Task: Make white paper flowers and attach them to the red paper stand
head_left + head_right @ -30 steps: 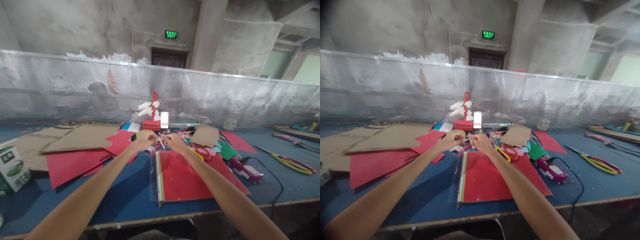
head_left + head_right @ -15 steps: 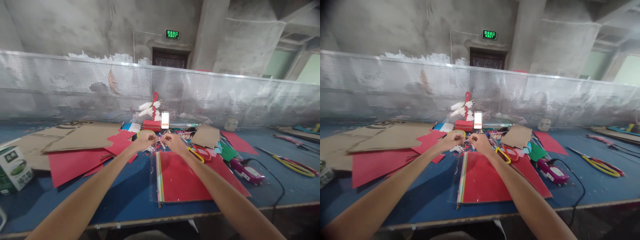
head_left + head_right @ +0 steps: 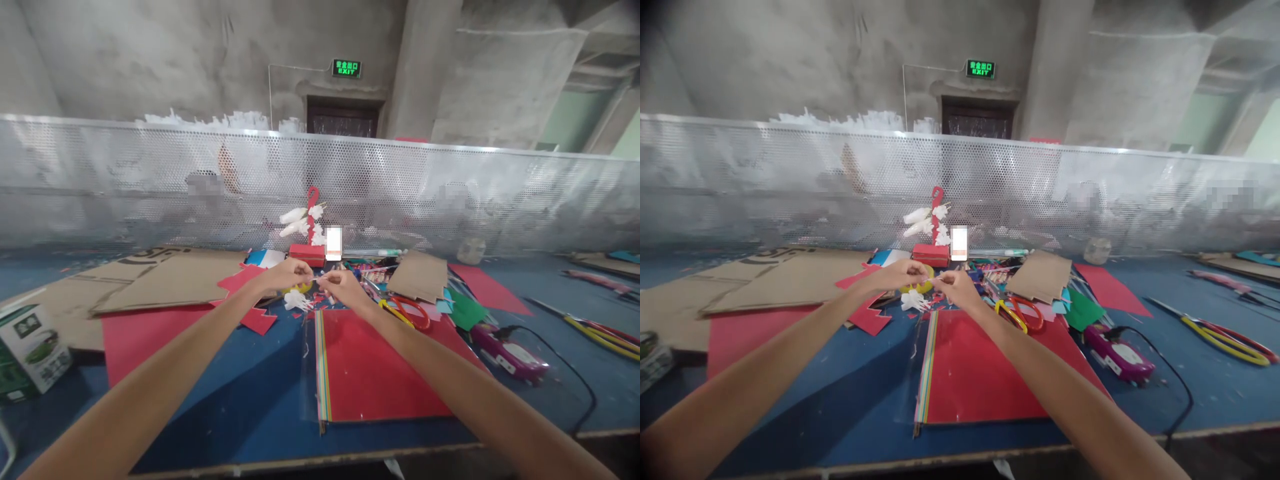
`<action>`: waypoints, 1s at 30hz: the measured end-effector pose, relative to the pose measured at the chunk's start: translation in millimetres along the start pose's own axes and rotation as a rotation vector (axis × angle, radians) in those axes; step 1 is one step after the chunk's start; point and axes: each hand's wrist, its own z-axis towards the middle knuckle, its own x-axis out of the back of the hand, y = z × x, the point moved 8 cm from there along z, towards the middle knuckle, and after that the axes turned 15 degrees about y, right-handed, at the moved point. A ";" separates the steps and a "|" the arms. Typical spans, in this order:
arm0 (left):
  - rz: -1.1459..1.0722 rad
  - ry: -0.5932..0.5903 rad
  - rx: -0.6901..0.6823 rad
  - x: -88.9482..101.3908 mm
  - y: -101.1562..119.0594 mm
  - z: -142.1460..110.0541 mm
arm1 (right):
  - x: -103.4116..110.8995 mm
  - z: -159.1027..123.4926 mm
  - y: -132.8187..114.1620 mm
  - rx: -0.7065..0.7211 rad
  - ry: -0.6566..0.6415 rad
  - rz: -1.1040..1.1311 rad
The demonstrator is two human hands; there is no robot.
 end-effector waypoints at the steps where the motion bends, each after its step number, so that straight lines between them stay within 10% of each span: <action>1: 0.003 0.004 0.014 1.6 -4.7 2.7 | -0.2 2.7 2.2 0.003 0.019 0.030; 30: 0.166 -0.057 0.146 2.5 -26.1 -12.6 | -14.0 -14.0 18.7 -0.007 -0.002 -0.171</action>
